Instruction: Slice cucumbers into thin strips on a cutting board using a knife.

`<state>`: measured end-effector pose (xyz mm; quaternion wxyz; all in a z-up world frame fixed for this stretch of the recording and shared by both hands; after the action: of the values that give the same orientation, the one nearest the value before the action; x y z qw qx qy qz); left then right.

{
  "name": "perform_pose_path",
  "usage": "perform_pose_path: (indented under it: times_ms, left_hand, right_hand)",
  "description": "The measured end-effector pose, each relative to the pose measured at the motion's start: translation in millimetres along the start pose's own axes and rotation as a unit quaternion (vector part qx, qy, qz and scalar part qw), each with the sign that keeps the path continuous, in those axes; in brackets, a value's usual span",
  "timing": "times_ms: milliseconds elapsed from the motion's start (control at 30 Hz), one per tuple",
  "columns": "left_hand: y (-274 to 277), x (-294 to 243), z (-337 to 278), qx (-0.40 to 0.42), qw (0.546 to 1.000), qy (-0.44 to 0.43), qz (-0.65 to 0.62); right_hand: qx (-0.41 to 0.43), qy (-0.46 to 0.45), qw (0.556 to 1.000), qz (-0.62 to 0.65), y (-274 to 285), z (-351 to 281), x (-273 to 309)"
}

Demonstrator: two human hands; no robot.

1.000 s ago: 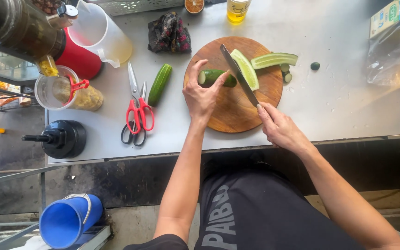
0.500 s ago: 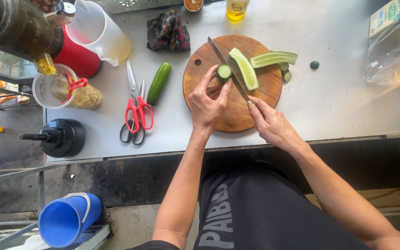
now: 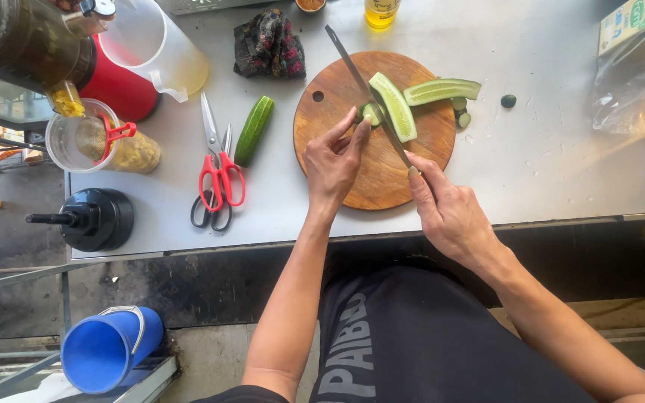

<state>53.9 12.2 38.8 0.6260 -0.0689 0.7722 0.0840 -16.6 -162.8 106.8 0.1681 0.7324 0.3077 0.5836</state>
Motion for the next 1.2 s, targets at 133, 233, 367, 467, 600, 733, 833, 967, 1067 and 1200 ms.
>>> perform_pose_path:
  times_ms: [133,233,367,467,600,733,833,967,1067,1200]
  left_hand:
    - [-0.7,-0.6,1.1,-0.002,1.000,0.013,-0.004]
    - [-0.5,-0.7,-0.2,-0.003,1.000,0.001,0.001]
    - [-0.4,-3.3,-0.5,-0.003,1.000,-0.006,0.004]
    - [-0.5,0.3,2.8,-0.005,1.000,-0.007,0.005]
    - [-1.5,1.6,2.3,-0.005,1.000,-0.011,0.013]
    - [-2.5,1.7,1.1,-0.007,1.000,-0.011,0.011]
    - [-1.0,-9.4,-4.6,-0.007,1.000,-0.016,0.020]
    - [2.0,-5.7,-3.3,-0.014,1.000,-0.012,0.011]
    - [4.1,-5.9,-4.0,-0.017,1.000,-0.013,0.009]
    - [4.6,-3.5,-2.7,-0.015,1.000,-0.028,0.004]
  right_hand:
    - [0.004,0.000,1.000,0.004,-1.8,1.1,2.8]
    - [-0.004,0.006,1.000,0.003,-1.7,1.5,2.3]
    - [0.009,-0.004,1.000,-0.007,0.6,-3.0,2.5]
    - [0.025,-0.029,0.999,-0.015,0.0,-14.5,-7.0]
    - [0.037,-0.060,0.997,-0.017,-3.5,-25.6,-21.3]
    - [0.039,-0.050,0.998,-0.013,-7.4,-12.8,-18.5]
    - [0.045,-0.041,0.998,-0.015,-16.1,-0.6,-26.0]
    - [0.060,-0.038,0.997,-0.024,-27.6,10.3,-38.6]
    - [0.074,-0.044,0.996,-0.034,-35.8,16.4,-45.6]
    - [0.109,-0.061,0.991,-0.039,-48.5,25.3,-56.8]
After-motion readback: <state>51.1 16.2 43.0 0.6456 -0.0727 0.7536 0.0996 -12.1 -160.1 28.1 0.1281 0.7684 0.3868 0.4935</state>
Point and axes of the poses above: each hand's wrist, its own z-axis towards the middle knuckle, its own y-axis out of the back of the hand, x = y × z, the point moved 6 cm from there along z, towards the middle knuckle, and after that the axes turned 5 degrees about y, right-handed, at the moved point
